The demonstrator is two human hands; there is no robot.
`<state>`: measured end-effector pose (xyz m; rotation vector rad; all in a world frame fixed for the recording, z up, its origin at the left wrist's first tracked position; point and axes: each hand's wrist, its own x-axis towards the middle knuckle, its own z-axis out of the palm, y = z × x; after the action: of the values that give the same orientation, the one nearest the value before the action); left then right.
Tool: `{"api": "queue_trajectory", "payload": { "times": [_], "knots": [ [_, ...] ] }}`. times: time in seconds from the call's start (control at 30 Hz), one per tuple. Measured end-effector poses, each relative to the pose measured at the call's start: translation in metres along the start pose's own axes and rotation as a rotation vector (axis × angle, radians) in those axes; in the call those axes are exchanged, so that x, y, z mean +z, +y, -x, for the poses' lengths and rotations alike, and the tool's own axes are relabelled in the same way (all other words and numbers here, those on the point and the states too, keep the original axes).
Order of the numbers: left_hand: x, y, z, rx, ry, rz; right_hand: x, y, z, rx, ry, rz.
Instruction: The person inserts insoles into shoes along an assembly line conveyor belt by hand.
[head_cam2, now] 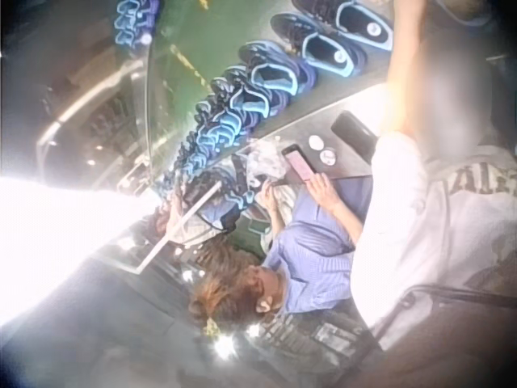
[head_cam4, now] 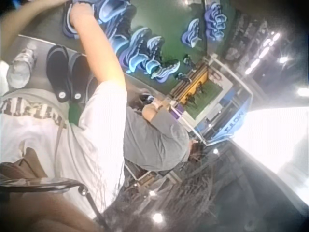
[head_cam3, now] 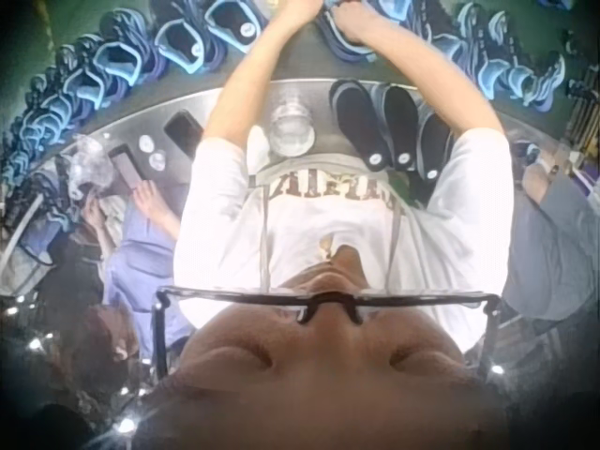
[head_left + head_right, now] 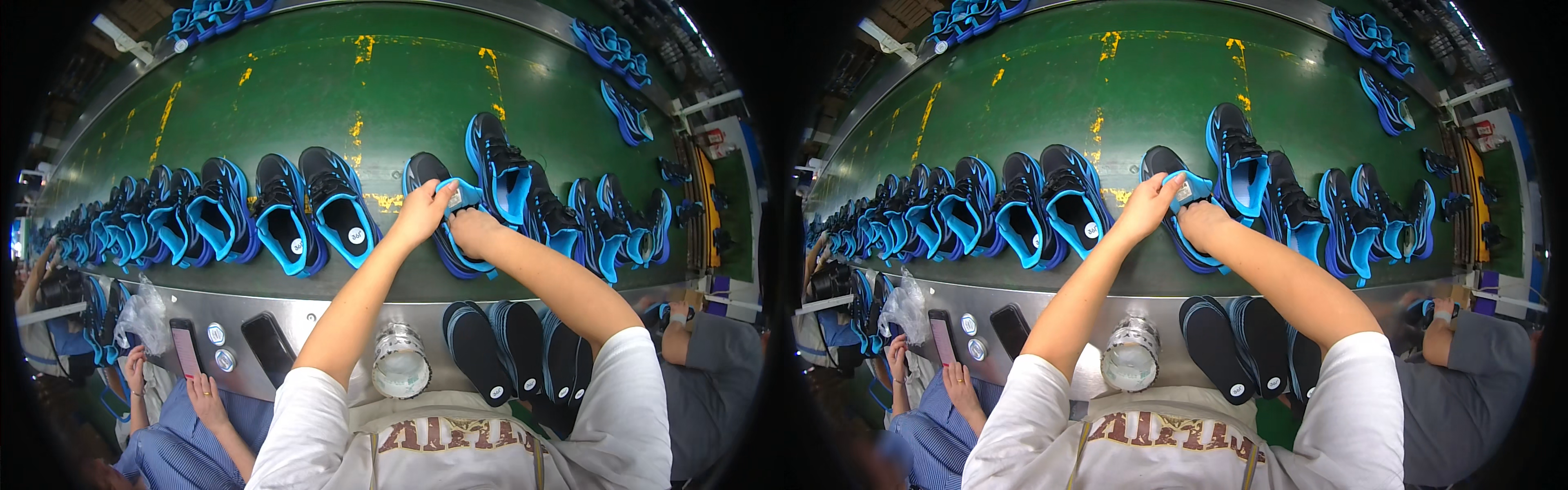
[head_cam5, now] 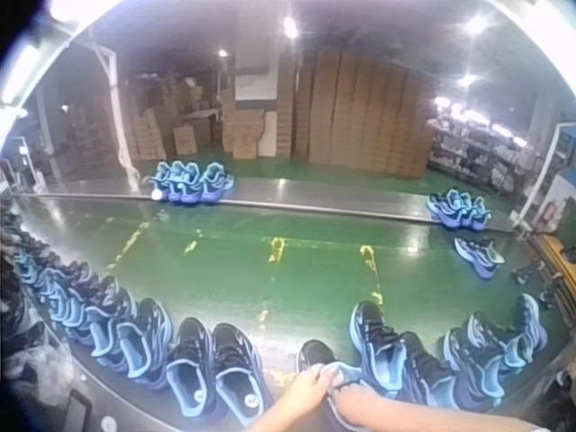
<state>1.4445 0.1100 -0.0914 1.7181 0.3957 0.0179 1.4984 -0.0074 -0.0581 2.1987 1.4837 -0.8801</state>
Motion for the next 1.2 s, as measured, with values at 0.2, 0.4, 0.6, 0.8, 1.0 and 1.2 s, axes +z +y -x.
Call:
{"api": "queue_trajectory", "payload": {
  "times": [0.2,0.4,0.6,0.8,1.0,1.2],
  "knots": [
    [0.011,-0.01,0.001,0.009,0.098,-0.039,-0.007,0.003,0.039,0.034,0.297,-0.6],
    [0.013,0.001,0.005,0.076,0.111,-0.185,-0.02,-0.006,0.04,0.235,0.25,-0.243],
    [0.011,0.017,0.015,0.147,0.05,-0.169,-0.022,0.0,0.043,0.257,0.078,0.045],
    [0.024,0.011,0.017,-0.006,0.129,0.19,-0.016,0.0,0.048,0.288,-0.006,0.085],
    [0.019,0.022,0.005,0.005,0.025,0.219,-0.034,0.025,0.048,0.123,-0.214,-0.182],
    [0.027,0.004,0.003,0.02,0.004,0.219,0.013,0.008,0.054,-0.042,0.214,-0.184]
  ]
}}
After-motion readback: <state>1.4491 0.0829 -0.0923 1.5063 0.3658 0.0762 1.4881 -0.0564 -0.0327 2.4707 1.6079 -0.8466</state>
